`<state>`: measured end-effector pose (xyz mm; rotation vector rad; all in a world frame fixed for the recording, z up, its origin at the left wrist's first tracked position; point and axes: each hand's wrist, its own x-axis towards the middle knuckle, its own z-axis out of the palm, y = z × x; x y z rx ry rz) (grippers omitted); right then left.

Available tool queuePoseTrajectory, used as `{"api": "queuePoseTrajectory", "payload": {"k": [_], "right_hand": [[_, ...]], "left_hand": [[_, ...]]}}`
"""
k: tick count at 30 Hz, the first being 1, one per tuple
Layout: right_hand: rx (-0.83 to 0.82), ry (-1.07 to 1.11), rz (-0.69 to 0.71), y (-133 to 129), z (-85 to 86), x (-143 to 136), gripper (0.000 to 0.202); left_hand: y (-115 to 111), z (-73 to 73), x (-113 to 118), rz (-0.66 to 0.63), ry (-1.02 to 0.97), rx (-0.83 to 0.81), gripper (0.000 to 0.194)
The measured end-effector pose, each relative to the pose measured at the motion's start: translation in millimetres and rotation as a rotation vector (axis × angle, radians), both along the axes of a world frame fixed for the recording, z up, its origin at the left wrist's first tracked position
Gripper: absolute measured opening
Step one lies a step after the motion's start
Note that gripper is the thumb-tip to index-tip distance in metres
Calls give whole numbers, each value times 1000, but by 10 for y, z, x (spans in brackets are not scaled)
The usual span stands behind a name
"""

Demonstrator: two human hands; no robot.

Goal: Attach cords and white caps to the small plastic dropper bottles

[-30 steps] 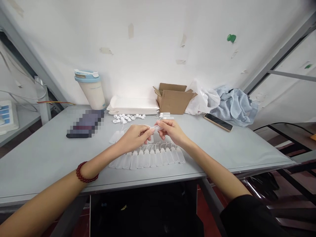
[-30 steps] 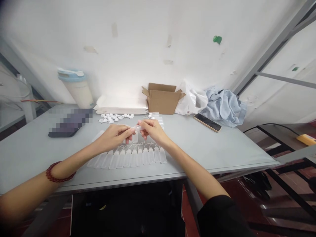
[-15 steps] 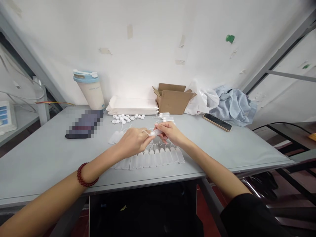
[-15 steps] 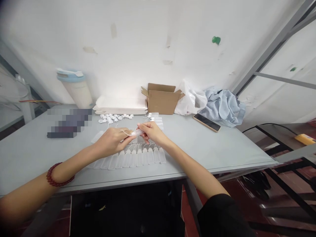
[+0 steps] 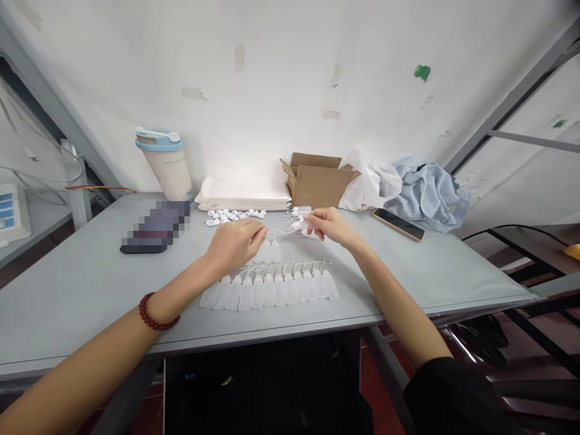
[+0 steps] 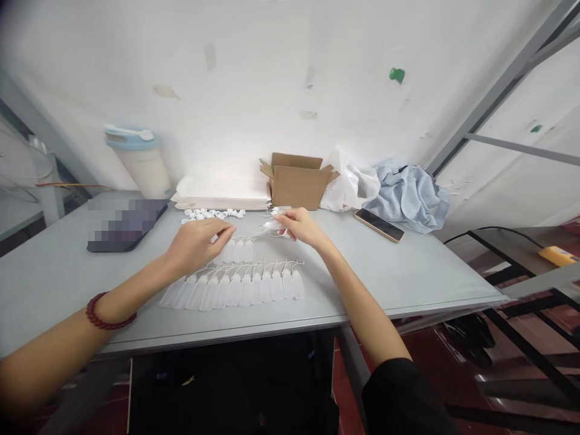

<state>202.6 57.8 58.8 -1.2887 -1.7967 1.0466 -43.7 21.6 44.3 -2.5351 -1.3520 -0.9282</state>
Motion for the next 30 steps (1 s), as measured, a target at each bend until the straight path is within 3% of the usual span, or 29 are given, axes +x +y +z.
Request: {"api": "queuePoseTrajectory", "payload": {"k": [5, 11, 15, 23, 30], "right_hand": [[-37, -260, -53, 72, 24, 134, 22], [-120, -478, 86, 89, 13, 197, 20], [-143, -591, 69, 74, 37, 213, 21], [-114, -660, -2, 28, 114, 227, 29], [-53, -742, 69, 40, 86, 223, 32]], "left_hand": [[-18, 28, 6, 28, -66, 11, 35], [-18, 0, 12, 24, -77, 11, 34], [1, -14, 4, 37, -82, 30, 35], [17, -14, -6, 56, -115, 26, 34], [45, 87, -73, 167, -77, 14, 37]]}}
